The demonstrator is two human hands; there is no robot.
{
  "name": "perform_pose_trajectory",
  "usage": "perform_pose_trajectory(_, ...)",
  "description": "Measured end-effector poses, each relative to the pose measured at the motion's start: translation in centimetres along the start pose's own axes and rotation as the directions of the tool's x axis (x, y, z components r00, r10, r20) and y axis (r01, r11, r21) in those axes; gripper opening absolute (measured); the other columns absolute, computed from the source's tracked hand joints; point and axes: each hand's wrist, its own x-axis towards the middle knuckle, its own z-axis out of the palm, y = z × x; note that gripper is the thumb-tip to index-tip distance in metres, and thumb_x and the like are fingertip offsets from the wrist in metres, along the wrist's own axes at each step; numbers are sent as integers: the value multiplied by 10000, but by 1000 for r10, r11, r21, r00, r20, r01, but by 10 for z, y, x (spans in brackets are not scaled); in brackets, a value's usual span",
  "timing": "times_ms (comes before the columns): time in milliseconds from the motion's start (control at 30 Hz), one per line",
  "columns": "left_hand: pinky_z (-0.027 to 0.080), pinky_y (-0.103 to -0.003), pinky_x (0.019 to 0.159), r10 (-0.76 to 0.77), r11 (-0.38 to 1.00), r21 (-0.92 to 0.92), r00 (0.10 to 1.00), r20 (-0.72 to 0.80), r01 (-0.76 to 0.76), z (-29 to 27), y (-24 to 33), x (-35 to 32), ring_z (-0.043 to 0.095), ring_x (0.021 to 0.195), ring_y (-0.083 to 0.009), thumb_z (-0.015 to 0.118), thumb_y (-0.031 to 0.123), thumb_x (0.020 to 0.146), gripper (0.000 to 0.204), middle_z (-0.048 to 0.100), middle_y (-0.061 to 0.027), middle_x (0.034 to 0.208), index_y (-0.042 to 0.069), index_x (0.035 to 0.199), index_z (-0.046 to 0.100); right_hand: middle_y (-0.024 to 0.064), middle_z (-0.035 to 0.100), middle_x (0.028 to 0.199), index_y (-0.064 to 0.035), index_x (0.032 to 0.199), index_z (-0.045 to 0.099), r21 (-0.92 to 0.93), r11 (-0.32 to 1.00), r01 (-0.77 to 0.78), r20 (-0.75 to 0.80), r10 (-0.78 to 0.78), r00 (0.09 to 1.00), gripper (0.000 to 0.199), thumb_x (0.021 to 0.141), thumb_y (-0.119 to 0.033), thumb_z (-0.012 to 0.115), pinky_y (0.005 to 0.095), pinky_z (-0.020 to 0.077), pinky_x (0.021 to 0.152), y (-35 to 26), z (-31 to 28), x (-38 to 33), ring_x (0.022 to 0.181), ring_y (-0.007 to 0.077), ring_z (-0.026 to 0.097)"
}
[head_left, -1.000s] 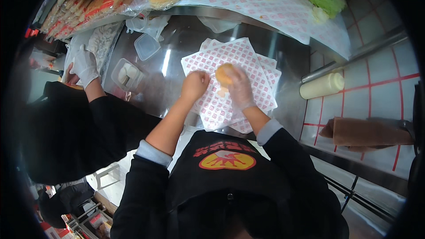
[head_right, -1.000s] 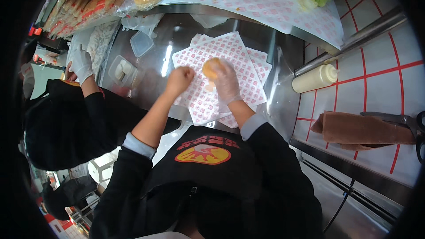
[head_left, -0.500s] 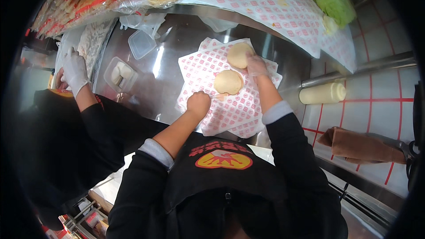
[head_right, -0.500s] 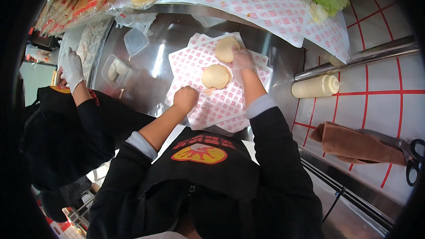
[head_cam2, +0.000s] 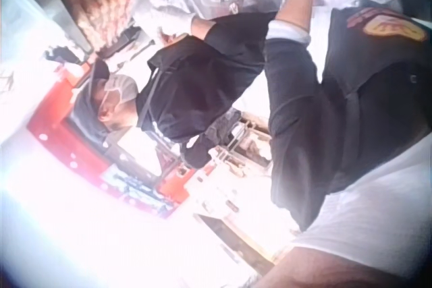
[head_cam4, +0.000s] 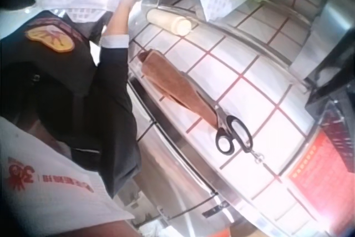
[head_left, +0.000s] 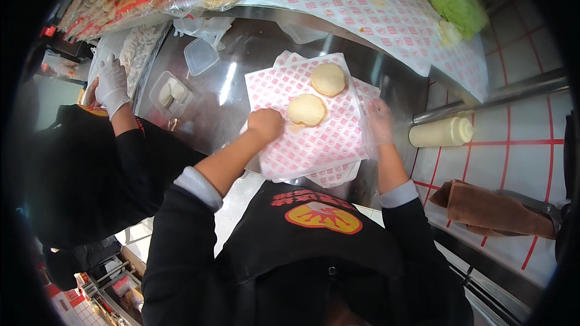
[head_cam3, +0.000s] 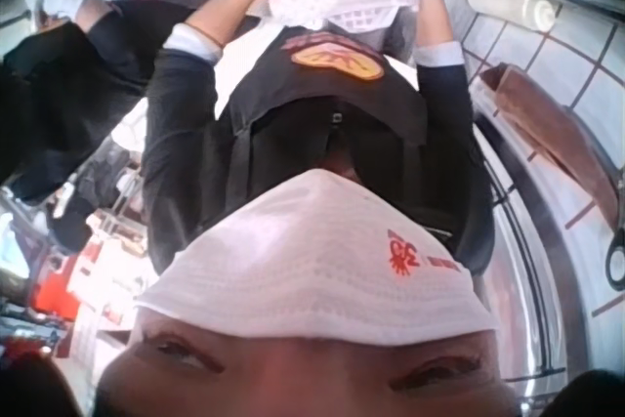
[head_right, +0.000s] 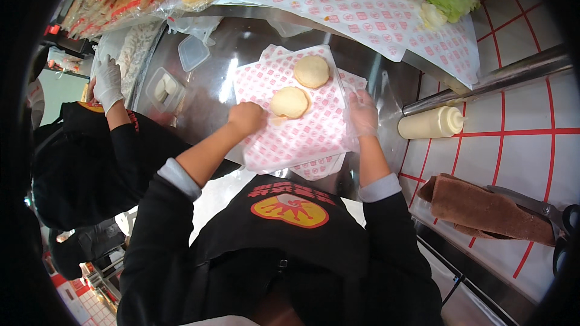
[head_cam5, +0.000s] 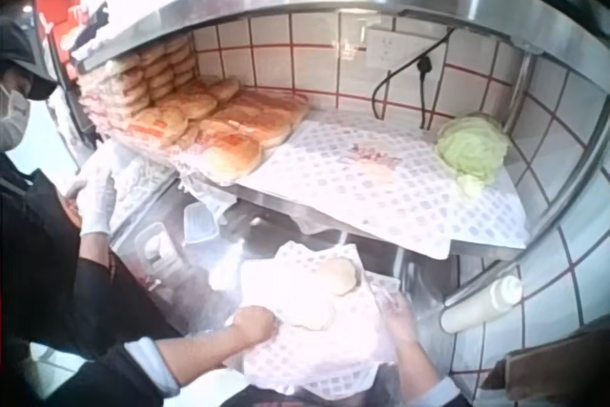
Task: The person assembles a sandwich by placing buns, lettuce, and sauce on a wrapper, then wraps it. They also handle skewered food items with tongs, moving them between a fryer and a cutting board.
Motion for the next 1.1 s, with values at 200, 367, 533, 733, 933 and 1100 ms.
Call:
perform_pose_trajectory(200, 460, -384, 731, 370, 890, 364, 900, -229, -274, -4, -52, 30, 603, 865, -207, 567, 224, 777, 143, 612, -38, 900, 186, 873, 667, 169, 639, 969, -33, 1070, 605, -4, 1000, 5, 68, -4, 998, 360, 838, -309, 604, 327, 475, 781, -4, -17, -43, 892, 275, 622)
perform_pose_trajectory(367, 469, -412, 778, -14, 959, -239, 816, -578, -153, 15, -63, 32, 583, 906, -278, 619, 127, 749, 247, 568, -122, 1009, 98, 994, 615, 173, 616, 1013, -28, 1043, 623, -175, 985, 7, 159, 22, 987, 330, 796, -247, 632, 340, 469, 823, -17, -24, -71, 942, 271, 598)
perform_pose_trajectory(533, 487, -363, 774, -460, 672, -735, 827, -324, 86, 34, -64, 6, 584, 939, -292, 673, 111, 732, 458, 559, -173, 1027, 36, 1159, 525, 186, 583, 1101, -38, 1062, 617, -215, 973, 82, 172, -45, 984, 344, 772, -220, 646, 356, 455, 871, -25, -26, -89, 1002, 302, 571)
perform_pose_trajectory(733, 489, -308, 548, -473, 461, -881, 869, -142, 107, 31, -81, -11, 586, 590, -173, 723, 112, 744, 433, 608, -80, 841, -19, 1116, 545, 177, 604, 1076, -36, 1124, 583, -198, 978, -64, 297, 122, 947, 395, 780, -218, 647, 347, 462, 854, -31, -23, -101, 994, 288, 587)
perform_pose_trajectory(933, 545, -334, 589, -85, -293, -866, 892, 445, 404, 30, -86, -10, 627, 639, -197, 587, 197, 890, 282, 619, -131, 910, -26, 1060, 562, 160, 630, 1046, 3, 1136, 567, -13, 976, -217, 321, 210, 924, 380, 802, -170, 622, 312, 489, 786, 5, -17, -123, 924, 239, 627)
perform_pose_trajectory(1100, 559, -162, 482, 260, -892, -149, 753, 604, 427, 30, -100, 7, 611, 596, -134, 531, 130, 919, 226, 607, -129, 782, -90, 966, 552, 136, 624, 1036, -4, 1152, 554, 236, 847, -476, 490, 320, 811, 353, 854, -191, 585, 335, 506, 733, 26, -11, -131, 804, 219, 626)
